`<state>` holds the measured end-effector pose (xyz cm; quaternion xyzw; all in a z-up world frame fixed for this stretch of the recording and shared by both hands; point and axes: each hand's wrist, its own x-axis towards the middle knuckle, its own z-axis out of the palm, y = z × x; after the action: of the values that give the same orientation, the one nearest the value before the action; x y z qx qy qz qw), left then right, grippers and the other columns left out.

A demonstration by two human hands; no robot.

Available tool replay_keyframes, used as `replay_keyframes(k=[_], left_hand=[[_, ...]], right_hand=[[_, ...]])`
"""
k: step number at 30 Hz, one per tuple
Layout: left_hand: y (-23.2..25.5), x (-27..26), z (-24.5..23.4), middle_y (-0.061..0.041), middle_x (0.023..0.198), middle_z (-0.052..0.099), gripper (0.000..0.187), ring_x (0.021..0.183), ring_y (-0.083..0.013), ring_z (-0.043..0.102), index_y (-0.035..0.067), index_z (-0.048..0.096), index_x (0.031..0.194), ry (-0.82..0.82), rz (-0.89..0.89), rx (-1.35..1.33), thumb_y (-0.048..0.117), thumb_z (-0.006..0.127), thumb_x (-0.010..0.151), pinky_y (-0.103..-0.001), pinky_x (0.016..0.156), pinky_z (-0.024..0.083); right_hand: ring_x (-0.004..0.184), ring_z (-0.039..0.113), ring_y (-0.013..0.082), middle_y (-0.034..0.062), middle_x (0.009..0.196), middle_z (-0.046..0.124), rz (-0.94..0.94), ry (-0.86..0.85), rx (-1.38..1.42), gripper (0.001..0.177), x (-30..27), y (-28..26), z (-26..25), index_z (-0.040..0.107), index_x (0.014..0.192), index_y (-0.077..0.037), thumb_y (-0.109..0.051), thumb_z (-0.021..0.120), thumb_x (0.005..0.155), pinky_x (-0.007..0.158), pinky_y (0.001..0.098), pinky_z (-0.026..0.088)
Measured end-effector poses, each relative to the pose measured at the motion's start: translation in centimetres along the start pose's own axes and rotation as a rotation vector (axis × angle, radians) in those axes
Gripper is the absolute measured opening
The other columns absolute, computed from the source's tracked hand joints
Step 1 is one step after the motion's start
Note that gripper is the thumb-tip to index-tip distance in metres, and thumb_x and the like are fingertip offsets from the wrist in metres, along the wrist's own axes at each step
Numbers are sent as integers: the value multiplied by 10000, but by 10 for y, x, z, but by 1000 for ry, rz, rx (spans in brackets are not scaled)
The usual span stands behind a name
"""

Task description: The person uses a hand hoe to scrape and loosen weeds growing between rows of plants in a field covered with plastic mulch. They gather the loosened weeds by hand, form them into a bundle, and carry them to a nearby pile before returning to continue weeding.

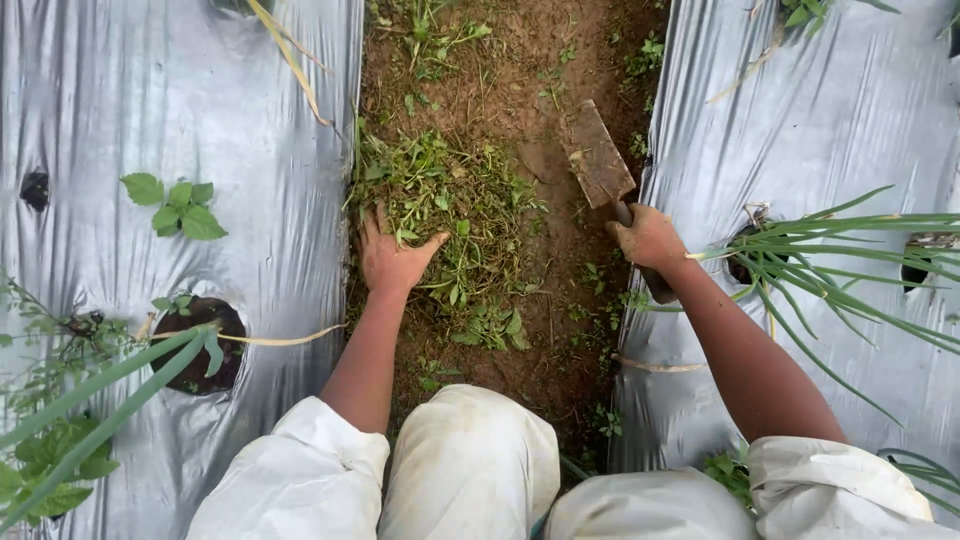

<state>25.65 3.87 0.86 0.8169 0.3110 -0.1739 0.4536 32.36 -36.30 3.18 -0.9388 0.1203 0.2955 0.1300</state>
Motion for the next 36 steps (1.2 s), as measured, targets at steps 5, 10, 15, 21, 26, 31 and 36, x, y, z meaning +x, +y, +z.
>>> replay_keyframes(k=[5,10,15,21,26,31,36], left_hand=[[1,20,15,-284,1573,382,1424,1447,-385,431,42,133,1652,-30,-61,136,764,851,657,-554,1124,436],[4,28,18,-350,1517,438,1427,1387,-442,495,-33,177,1629,54,-34,163,719,881,641,-597,1057,491],[-34,26,7,-119,1692,230,1176,1535,-338,274,177,277,1643,-117,12,161,729,804,749,-563,1176,366],[-80,-35,39,-269,1626,66,1214,1518,-503,125,68,60,1638,105,193,-232,330,907,809,-706,1173,220],[-56,7,85,-274,1600,60,1265,1494,-487,58,62,143,1611,275,31,-224,493,948,735,-684,1200,145],[-39,29,113,-302,1607,38,1094,1495,-453,35,-70,283,1557,333,-218,-422,505,873,837,-627,1232,162],[84,6,41,-298,1636,-207,1105,1554,-463,-104,18,-9,1637,173,-350,-852,333,791,942,-675,1226,102]], right_hand=[[1027,704,473,307,1114,694,3,10,43,446,-22,-14,-18,623,1304,28,-298,605,1000,796,558,605],[1048,699,445,282,1149,669,-38,0,96,430,72,-1,52,563,1368,7,-260,576,1032,837,561,606],[904,729,410,246,1013,686,-151,-62,164,349,53,-51,97,608,1264,-20,-224,645,983,681,502,657],[833,727,400,270,945,674,-204,-68,121,327,68,-30,132,600,1238,39,-173,633,990,577,463,629],[862,741,450,303,958,703,-363,-273,8,325,20,-71,127,611,1183,54,-155,669,941,592,500,661],[866,736,453,309,953,690,-343,-351,72,295,1,-88,115,612,1177,80,-124,621,964,586,499,662],[902,737,452,284,967,726,-318,-245,89,333,1,-123,62,661,1187,33,-156,683,913,648,502,626]])
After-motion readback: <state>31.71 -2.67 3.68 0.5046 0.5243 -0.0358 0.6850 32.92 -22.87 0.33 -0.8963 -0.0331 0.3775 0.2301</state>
